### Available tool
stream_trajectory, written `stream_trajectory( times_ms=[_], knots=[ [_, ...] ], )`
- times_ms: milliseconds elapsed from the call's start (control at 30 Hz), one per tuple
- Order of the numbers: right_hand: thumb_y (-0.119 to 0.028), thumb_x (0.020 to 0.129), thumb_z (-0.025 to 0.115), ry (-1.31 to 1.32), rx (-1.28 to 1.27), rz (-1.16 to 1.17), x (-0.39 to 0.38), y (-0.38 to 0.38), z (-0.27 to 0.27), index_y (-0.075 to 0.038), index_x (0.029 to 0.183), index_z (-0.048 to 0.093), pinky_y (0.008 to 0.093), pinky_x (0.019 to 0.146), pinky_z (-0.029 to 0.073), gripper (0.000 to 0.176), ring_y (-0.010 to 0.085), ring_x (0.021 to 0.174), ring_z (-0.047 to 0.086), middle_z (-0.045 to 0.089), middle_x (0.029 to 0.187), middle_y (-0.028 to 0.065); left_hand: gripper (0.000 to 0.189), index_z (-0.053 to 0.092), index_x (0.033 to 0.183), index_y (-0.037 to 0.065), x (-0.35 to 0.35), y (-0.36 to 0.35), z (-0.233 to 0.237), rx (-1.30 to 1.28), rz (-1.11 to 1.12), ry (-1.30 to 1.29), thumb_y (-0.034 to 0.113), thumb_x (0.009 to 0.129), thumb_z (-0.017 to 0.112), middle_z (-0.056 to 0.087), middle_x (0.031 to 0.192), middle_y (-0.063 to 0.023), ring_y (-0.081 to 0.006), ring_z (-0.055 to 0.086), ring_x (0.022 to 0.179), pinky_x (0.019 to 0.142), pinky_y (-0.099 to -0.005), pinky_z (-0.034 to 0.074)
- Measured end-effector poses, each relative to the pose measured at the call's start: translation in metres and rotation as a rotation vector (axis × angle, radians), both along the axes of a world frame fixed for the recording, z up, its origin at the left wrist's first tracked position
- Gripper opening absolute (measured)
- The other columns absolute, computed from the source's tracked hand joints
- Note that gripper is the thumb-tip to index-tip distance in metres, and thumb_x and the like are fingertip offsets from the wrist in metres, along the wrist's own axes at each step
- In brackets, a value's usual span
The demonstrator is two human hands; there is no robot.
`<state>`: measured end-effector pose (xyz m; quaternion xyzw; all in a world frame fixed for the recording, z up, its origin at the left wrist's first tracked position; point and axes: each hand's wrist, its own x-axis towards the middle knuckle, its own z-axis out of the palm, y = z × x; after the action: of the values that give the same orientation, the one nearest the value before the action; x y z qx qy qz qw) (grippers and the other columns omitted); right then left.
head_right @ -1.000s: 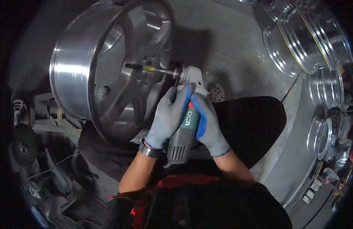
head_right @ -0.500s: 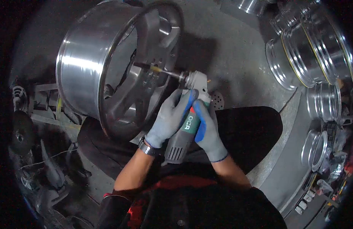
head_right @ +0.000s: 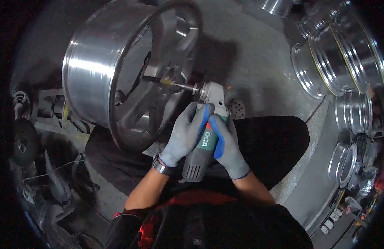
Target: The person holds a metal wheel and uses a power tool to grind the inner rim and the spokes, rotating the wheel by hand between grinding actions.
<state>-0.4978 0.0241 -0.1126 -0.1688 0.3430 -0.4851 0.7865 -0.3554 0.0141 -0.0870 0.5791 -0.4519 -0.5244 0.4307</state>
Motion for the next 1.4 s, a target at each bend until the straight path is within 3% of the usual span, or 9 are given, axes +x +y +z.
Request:
stream_trajectory(
  times_ms=[400,467,667,867,933,1000,1167,1267,1400],
  knots=[
    [-0.022,0.106,0.058,0.084,-0.085,-0.070,0.004,-0.016,-0.004,-0.009,0.146,0.049,0.0327,0.099,0.052,0.043,0.0141,0.119,0.062,0.061,0.131,0.0054,0.052,0.065,0.114,-0.004,0.009,-0.029,0.002,0.010,-0.088,0.038,0.046,0.100,0.066,0.073,0.097,-0.0224,-0.0276,0.073,0.094,0.083,-0.0367,0.054],
    [-0.022,0.106,0.058,0.130,-0.104,-0.078,0.005,-0.014,-0.004,-0.009,0.146,0.049,0.0327,0.099,0.052,0.043,0.0142,0.119,0.062,0.061,0.131,0.0055,0.045,0.064,0.116,-0.003,0.011,-0.024,0.006,0.007,-0.134,0.078,0.041,0.106,0.058,0.069,0.100,-0.0088,-0.0101,0.060,0.095,0.088,-0.0295,0.050],
    [-0.022,0.106,0.058,0.030,-0.034,0.013,-0.001,-0.006,0.008,-0.007,0.146,0.048,0.0334,0.098,0.054,0.043,0.0165,0.117,0.064,0.061,0.131,0.0061,0.045,0.064,0.117,-0.003,0.000,-0.001,0.008,0.054,-0.003,-0.019,0.040,0.107,0.058,0.069,0.102,-0.0104,-0.0110,0.060,0.097,0.089,-0.0303,0.050],
    [-0.020,0.106,0.058,0.046,-0.019,-0.039,0.003,-0.018,-0.003,-0.006,0.144,0.050,0.0333,0.099,0.054,0.041,0.0175,0.118,0.063,0.060,0.132,0.0072,0.045,0.064,0.117,-0.003,0.010,-0.028,0.002,0.007,-0.130,0.042,0.041,0.107,0.058,0.069,0.103,-0.0092,-0.0108,0.061,0.099,0.090,-0.0302,0.050],
    [-0.020,0.106,0.058,0.423,-0.355,-0.059,0.005,-0.018,-0.012,-0.006,0.145,0.049,0.0331,0.101,0.053,0.042,0.0169,0.120,0.062,0.059,0.133,0.0074,0.044,0.064,0.117,-0.003,0.011,-0.029,0.005,0.031,-0.129,0.046,0.040,0.107,0.058,0.069,0.103,-0.0091,-0.0108,0.061,0.099,0.090,-0.0301,0.050],
    [-0.020,0.106,0.058,0.295,-0.264,-0.045,0.005,-0.014,-0.004,-0.006,0.145,0.048,0.0330,0.101,0.052,0.042,0.0165,0.120,0.061,0.059,0.134,0.0073,0.051,0.064,0.116,-0.004,0.010,-0.022,-0.001,-0.036,-0.062,0.104,0.045,0.101,0.064,0.072,0.098,-0.0247,-0.0309,0.073,0.096,0.083,-0.0388,0.054],
    [-0.020,0.105,0.059,0.057,-0.078,0.022,-0.001,-0.010,0.006,-0.007,0.146,0.047,0.0324,0.099,0.052,0.044,0.0152,0.118,0.061,0.059,0.133,0.0070,0.049,0.064,0.114,-0.003,0.003,-0.010,0.002,-0.021,0.011,0.044,0.044,0.101,0.064,0.071,0.096,-0.0231,-0.0281,0.073,0.094,0.082,-0.0384,0.053],
    [-0.028,0.112,0.045,0.165,-0.178,0.031,0.000,-0.014,0.001,-0.007,0.154,0.040,0.0362,0.110,0.048,0.048,0.0193,0.130,0.059,0.056,0.144,0.0092,0.049,0.064,0.113,-0.003,0.008,-0.022,0.003,-0.030,-0.032,0.062,0.044,0.101,0.064,0.071,0.096,-0.0220,-0.0277,0.072,0.094,0.081,-0.0383,0.053],
    [-0.019,0.104,0.061,0.128,-0.128,-0.044,0.006,-0.014,0.006,-0.008,0.146,0.047,0.0322,0.099,0.052,0.045,0.0135,0.118,0.061,0.060,0.131,0.0060,0.047,0.064,0.112,-0.003,0.010,-0.021,0.002,-0.038,-0.050,0.091,0.043,0.101,0.065,0.072,0.095,-0.0207,-0.0258,0.072,0.093,0.081,-0.0371,0.053]
  ],
)
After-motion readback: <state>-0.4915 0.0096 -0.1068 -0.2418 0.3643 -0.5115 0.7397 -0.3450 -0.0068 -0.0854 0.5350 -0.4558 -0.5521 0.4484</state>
